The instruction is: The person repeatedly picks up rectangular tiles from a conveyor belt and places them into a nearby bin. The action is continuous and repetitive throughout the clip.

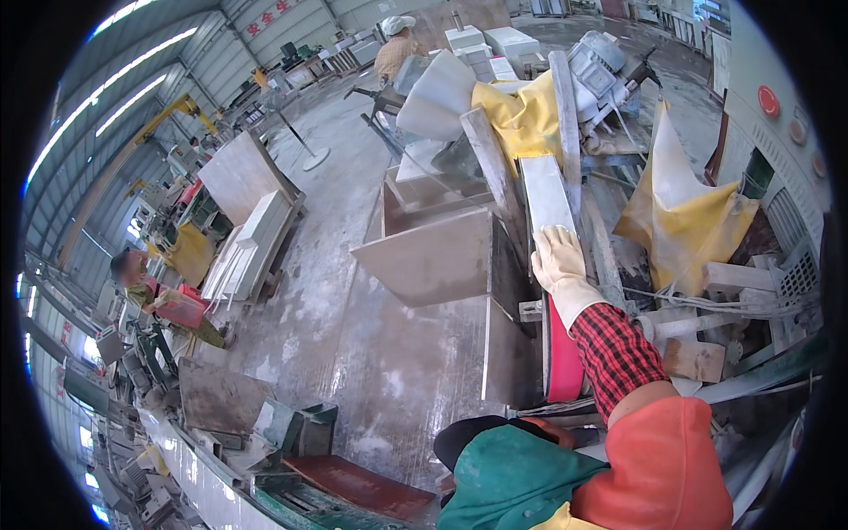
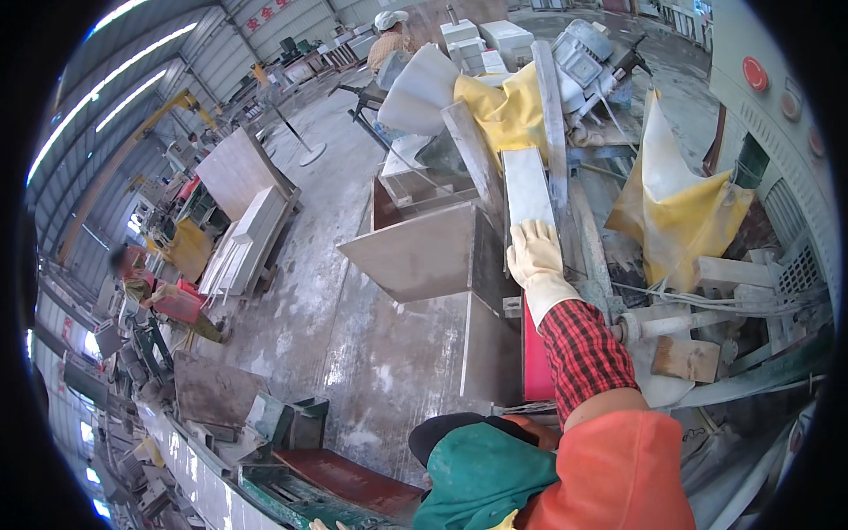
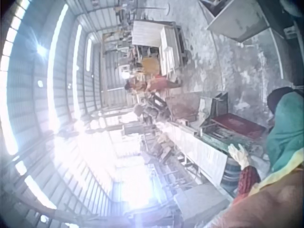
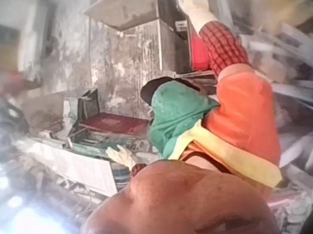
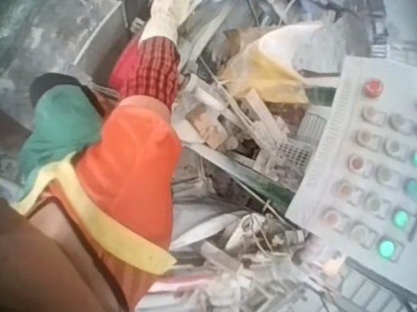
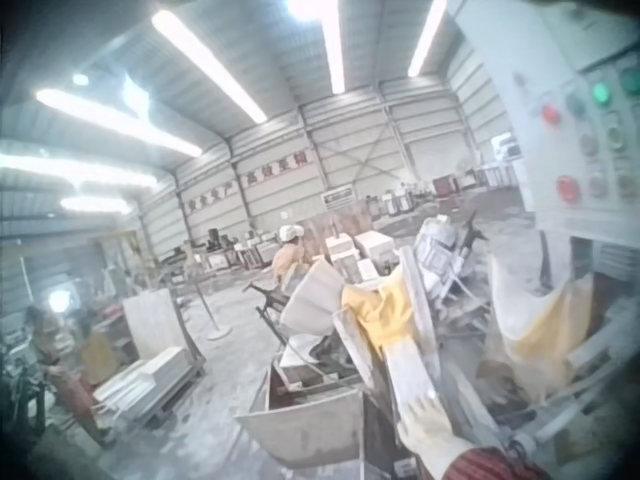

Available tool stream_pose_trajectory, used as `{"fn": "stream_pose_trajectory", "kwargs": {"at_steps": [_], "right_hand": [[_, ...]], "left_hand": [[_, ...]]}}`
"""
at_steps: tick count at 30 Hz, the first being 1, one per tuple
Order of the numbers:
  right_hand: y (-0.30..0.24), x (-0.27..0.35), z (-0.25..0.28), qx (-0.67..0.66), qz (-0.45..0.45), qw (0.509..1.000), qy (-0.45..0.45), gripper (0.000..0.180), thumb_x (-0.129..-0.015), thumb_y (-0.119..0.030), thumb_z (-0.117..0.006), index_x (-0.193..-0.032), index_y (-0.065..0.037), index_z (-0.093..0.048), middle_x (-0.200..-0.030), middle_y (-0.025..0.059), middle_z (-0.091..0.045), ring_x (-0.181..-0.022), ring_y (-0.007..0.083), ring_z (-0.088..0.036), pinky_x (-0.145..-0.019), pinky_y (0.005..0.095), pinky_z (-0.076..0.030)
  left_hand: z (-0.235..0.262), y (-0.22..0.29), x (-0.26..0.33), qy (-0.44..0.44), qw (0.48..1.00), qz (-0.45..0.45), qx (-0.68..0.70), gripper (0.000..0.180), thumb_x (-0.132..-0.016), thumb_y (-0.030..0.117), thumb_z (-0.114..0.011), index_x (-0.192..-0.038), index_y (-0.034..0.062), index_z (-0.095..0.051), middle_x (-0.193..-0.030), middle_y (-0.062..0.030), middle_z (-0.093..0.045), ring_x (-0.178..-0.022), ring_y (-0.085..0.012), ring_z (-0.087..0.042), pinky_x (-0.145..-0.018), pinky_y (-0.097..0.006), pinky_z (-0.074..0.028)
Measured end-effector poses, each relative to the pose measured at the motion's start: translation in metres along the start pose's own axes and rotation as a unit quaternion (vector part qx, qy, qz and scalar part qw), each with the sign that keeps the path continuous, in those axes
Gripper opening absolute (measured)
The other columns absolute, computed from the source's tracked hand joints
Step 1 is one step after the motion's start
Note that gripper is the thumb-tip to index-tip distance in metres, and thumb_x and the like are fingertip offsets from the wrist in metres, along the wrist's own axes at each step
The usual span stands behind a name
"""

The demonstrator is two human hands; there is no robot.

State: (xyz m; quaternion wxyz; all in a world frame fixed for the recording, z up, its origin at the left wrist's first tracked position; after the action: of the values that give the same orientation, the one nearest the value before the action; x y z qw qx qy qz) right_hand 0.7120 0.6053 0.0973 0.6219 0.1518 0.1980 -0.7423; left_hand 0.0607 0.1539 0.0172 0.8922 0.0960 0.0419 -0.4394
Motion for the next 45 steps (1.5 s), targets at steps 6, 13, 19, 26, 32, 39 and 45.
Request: {"fn": "stream_pose_trajectory", "kwargs": {"at_steps": [6, 13, 19, 26, 32, 39, 45], "right_hand": [[-0.001, 0.002, 0.000, 0.004, 0.012, 1.000, 0.009, 0.029, -0.089, -0.025, -0.063, -0.115, -0.012, -0.062, -0.116, 0.0086, -0.059, -0.116, 0.0278, -0.053, -0.101, 0.0434, -0.041], [-0.003, 0.007, 0.002, 0.003, 0.012, 1.000, 0.009, 0.032, -0.088, -0.023, -0.063, -0.116, -0.010, -0.062, -0.118, 0.0095, -0.060, -0.118, 0.0289, -0.054, -0.101, 0.0441, -0.041], [-0.006, 0.011, 0.008, -0.014, 0.019, 1.000, 0.000, 0.033, -0.087, -0.022, -0.063, -0.117, -0.008, -0.062, -0.119, 0.0103, -0.060, -0.117, 0.0298, -0.054, -0.101, 0.0444, -0.041], [-0.008, 0.013, 0.010, -0.016, 0.033, 0.999, 0.013, 0.028, -0.087, -0.022, -0.063, -0.112, -0.009, -0.062, -0.114, 0.0105, -0.060, -0.113, 0.0295, -0.054, -0.098, 0.0444, -0.041], [-0.011, 0.013, 0.009, -0.016, 0.033, 0.999, 0.011, 0.026, -0.087, -0.021, -0.062, -0.110, -0.009, -0.062, -0.112, 0.0104, -0.060, -0.113, 0.0295, -0.054, -0.098, 0.0445, -0.041], [-0.007, 0.012, 0.009, -0.020, 0.040, 0.999, 0.021, 0.027, -0.086, -0.022, -0.063, -0.109, -0.009, -0.062, -0.112, 0.0100, -0.059, -0.114, 0.0298, -0.054, -0.099, 0.0460, -0.041], [-0.004, 0.015, 0.002, -0.008, 0.032, 0.999, 0.014, 0.029, -0.087, -0.026, -0.063, -0.112, -0.010, -0.061, -0.115, 0.0102, -0.058, -0.117, 0.0299, -0.053, -0.102, 0.0488, -0.040]], "left_hand": [[-0.003, 0.000, 0.001, -0.001, 1.000, -0.003, 0.006, 0.062, -0.105, 0.036, -0.051, -0.151, -0.0047, -0.042, -0.158, -0.0265, -0.039, -0.149, -0.0404, -0.031, -0.125, -0.049, -0.022], [-0.002, -0.001, 0.000, -0.005, 1.000, -0.009, 0.001, 0.063, -0.105, 0.036, -0.050, -0.151, -0.0058, -0.041, -0.159, -0.0266, -0.038, -0.150, -0.0398, -0.031, -0.125, -0.049, -0.021], [0.000, 0.003, 0.001, -0.012, 1.000, 0.000, 0.005, 0.063, -0.106, 0.037, -0.049, -0.151, -0.0060, -0.042, -0.159, -0.0267, -0.038, -0.150, -0.0393, -0.030, -0.125, -0.048, -0.021], [-0.003, -0.001, -0.002, 0.000, 1.000, -0.015, 0.007, 0.062, -0.106, 0.036, -0.049, -0.150, -0.0064, -0.042, -0.158, -0.0277, -0.038, -0.149, -0.0401, -0.031, -0.125, -0.049, -0.022], [-0.011, -0.015, 0.001, 0.017, 0.999, -0.040, 0.011, 0.060, -0.105, 0.033, -0.052, -0.149, -0.0072, -0.044, -0.156, -0.0287, -0.040, -0.148, -0.0414, -0.033, -0.125, -0.049, -0.023], [-0.006, -0.005, 0.001, 0.029, 0.998, -0.047, 0.023, 0.058, -0.104, 0.031, -0.053, -0.147, -0.0074, -0.046, -0.155, -0.0292, -0.041, -0.146, -0.0426, -0.035, -0.123, -0.050, -0.025], [0.000, -0.001, 0.001, 0.043, 0.997, -0.053, 0.021, 0.057, -0.104, 0.031, -0.054, -0.146, -0.0068, -0.047, -0.154, -0.0286, -0.043, -0.145, -0.0423, -0.037, -0.122, -0.050, -0.028]]}}
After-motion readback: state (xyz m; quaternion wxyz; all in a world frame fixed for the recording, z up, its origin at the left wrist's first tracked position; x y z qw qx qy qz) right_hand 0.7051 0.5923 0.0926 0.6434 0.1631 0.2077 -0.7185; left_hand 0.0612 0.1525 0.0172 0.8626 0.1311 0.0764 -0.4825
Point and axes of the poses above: each hand's wrist, its own x-axis away from the middle knuckle, its own z-axis out of the back of the hand, y = z × x, the point moved 7 cm from there along -x, towards the middle knuckle
